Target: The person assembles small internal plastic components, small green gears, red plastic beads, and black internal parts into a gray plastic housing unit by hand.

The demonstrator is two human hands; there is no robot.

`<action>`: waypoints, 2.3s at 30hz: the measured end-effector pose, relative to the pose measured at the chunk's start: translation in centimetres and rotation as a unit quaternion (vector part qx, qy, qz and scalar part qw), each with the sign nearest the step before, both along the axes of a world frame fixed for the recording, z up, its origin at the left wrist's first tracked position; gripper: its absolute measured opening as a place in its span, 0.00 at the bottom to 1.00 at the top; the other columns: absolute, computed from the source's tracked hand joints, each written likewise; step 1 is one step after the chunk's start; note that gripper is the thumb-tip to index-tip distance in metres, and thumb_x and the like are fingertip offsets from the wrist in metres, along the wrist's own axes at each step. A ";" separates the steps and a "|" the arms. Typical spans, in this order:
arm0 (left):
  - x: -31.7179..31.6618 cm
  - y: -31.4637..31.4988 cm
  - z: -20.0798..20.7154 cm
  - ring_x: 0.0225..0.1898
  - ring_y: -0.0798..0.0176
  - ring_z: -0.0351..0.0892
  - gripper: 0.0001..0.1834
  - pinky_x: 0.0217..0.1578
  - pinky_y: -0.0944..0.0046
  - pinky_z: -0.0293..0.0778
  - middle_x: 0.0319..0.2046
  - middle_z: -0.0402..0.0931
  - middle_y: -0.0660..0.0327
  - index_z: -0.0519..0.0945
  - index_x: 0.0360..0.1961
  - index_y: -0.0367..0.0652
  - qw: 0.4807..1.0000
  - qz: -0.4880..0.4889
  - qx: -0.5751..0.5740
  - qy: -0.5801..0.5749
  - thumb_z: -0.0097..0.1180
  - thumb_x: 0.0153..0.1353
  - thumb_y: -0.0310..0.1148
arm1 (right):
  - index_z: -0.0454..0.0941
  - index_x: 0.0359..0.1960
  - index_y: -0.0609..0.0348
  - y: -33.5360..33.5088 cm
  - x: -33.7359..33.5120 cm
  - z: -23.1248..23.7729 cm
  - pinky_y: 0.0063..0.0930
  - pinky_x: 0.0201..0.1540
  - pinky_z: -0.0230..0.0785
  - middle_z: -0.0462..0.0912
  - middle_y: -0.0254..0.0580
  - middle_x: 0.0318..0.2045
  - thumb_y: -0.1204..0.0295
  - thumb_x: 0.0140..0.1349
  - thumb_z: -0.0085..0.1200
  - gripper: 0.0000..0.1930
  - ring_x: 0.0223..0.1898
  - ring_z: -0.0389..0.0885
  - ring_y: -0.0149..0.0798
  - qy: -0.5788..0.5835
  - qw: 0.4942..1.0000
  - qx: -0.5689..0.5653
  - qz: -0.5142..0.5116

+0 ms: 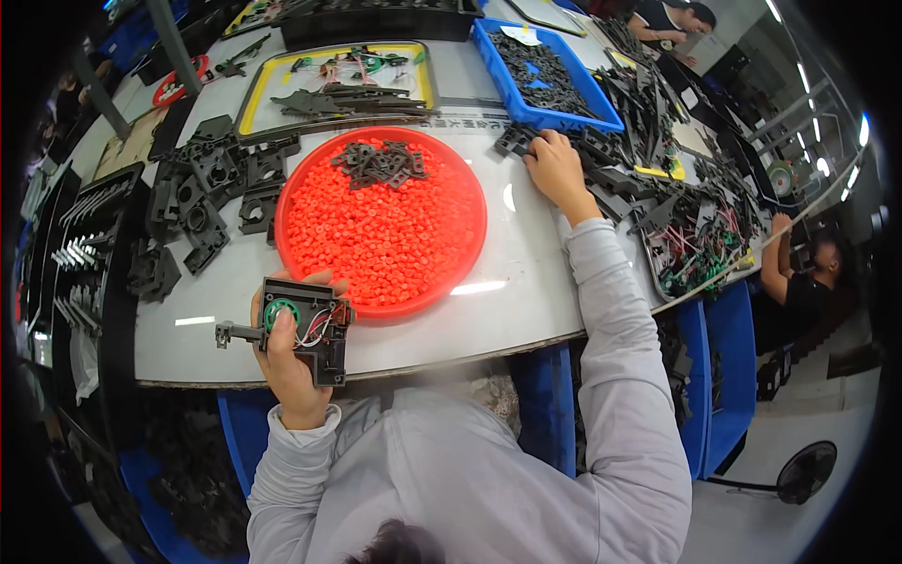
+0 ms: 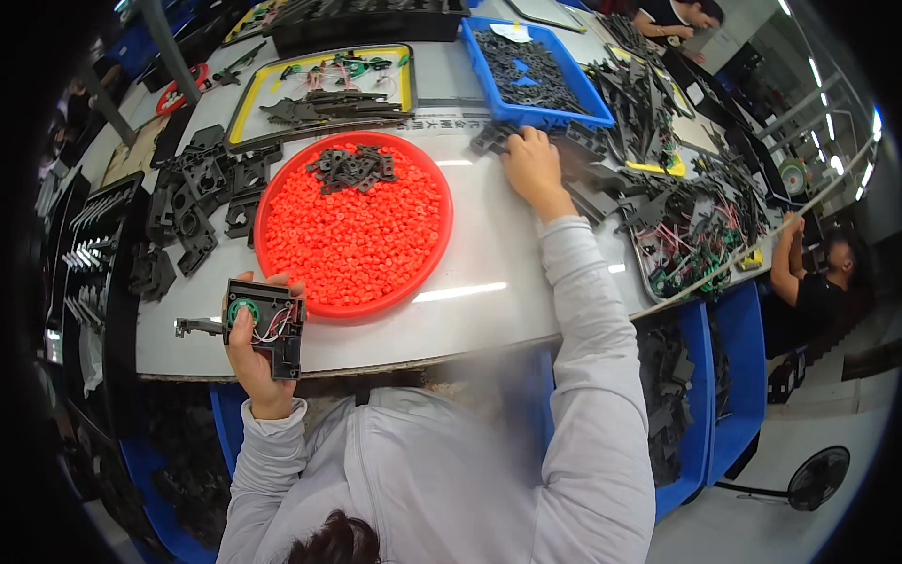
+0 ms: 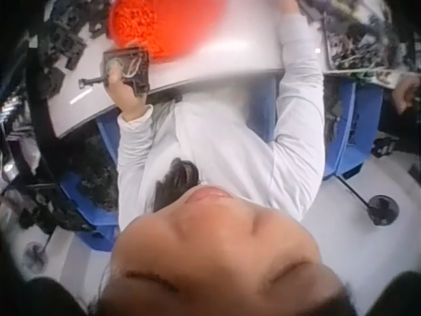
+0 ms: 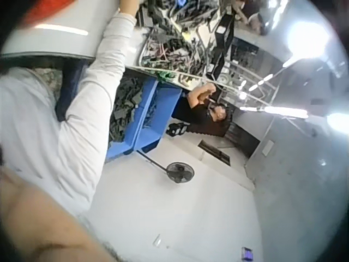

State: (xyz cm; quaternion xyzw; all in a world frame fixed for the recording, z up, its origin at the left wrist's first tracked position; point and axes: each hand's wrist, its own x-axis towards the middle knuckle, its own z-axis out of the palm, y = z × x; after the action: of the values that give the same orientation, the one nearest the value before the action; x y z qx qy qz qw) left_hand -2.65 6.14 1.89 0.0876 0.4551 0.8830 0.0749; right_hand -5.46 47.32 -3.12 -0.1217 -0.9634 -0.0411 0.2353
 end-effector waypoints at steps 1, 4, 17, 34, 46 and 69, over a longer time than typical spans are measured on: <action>0.0 -0.5 -0.1 0.42 0.49 0.77 0.21 0.38 0.58 0.78 0.42 0.72 0.41 0.61 0.52 0.35 1.000 0.004 0.005 -0.009 0.42 0.60 0.36 | 0.75 0.32 0.60 -0.6 0.1 0.6 0.40 0.46 0.65 0.73 0.48 0.44 0.67 0.51 0.54 0.10 0.47 0.71 0.49 0.028 0.999 -0.032 0.024; -0.2 -1.0 -0.2 0.42 0.49 0.77 0.21 0.39 0.57 0.77 0.42 0.72 0.41 0.61 0.52 0.35 1.000 -0.013 0.002 -0.026 0.41 0.60 0.35 | 0.74 0.33 0.66 -2.2 1.9 3.9 0.35 0.45 0.65 0.75 0.52 0.41 0.67 0.57 0.47 0.12 0.44 0.73 0.50 0.086 0.964 -0.245 0.057; -0.2 0.5 -0.3 0.41 0.49 0.77 0.21 0.37 0.56 0.78 0.42 0.72 0.42 0.62 0.52 0.39 0.994 -0.093 0.028 -0.055 0.43 0.60 0.37 | 0.74 0.26 0.62 -5.9 5.4 4.9 0.32 0.34 0.67 0.76 0.44 0.26 0.62 0.48 0.54 0.14 0.28 0.74 0.42 -0.279 0.913 -0.268 0.129; 0.1 -0.1 -1.4 0.49 0.48 0.73 0.20 0.45 0.51 0.76 0.46 0.70 0.46 0.62 0.53 0.44 0.987 -0.095 0.111 -0.060 0.46 0.60 0.37 | 0.71 0.52 0.61 -10.6 8.9 4.4 0.27 0.46 0.68 0.75 0.42 0.44 0.77 0.46 0.55 0.26 0.43 0.73 0.35 0.094 0.886 -0.454 0.035; 0.6 0.2 -2.1 0.47 0.55 0.74 0.48 0.45 0.55 0.75 0.46 0.70 0.51 0.58 0.57 0.40 0.987 -0.096 0.121 0.033 0.60 0.44 0.62 | 0.75 0.45 0.62 -24.7 7.8 11.6 0.32 0.44 0.69 0.76 0.49 0.44 0.76 0.34 0.62 0.28 0.43 0.75 0.46 0.055 0.818 -0.435 0.372; 1.3 0.3 -1.3 0.47 0.62 0.73 0.48 0.47 0.62 0.74 0.46 0.69 0.60 0.63 0.53 0.41 0.984 -0.116 0.138 -0.005 0.65 0.37 0.61 | 0.74 0.45 0.59 -28.8 6.8 12.2 0.38 0.42 0.68 0.73 0.49 0.41 0.74 0.31 0.64 0.30 0.39 0.72 0.50 -0.028 0.878 -0.264 0.397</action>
State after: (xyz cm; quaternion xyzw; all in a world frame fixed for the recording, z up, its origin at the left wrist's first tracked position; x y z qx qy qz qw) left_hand -1.30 6.44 0.58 0.1453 0.3149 0.9230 0.1665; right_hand 1.36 18.56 9.05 0.2148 -0.9120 0.3088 0.1638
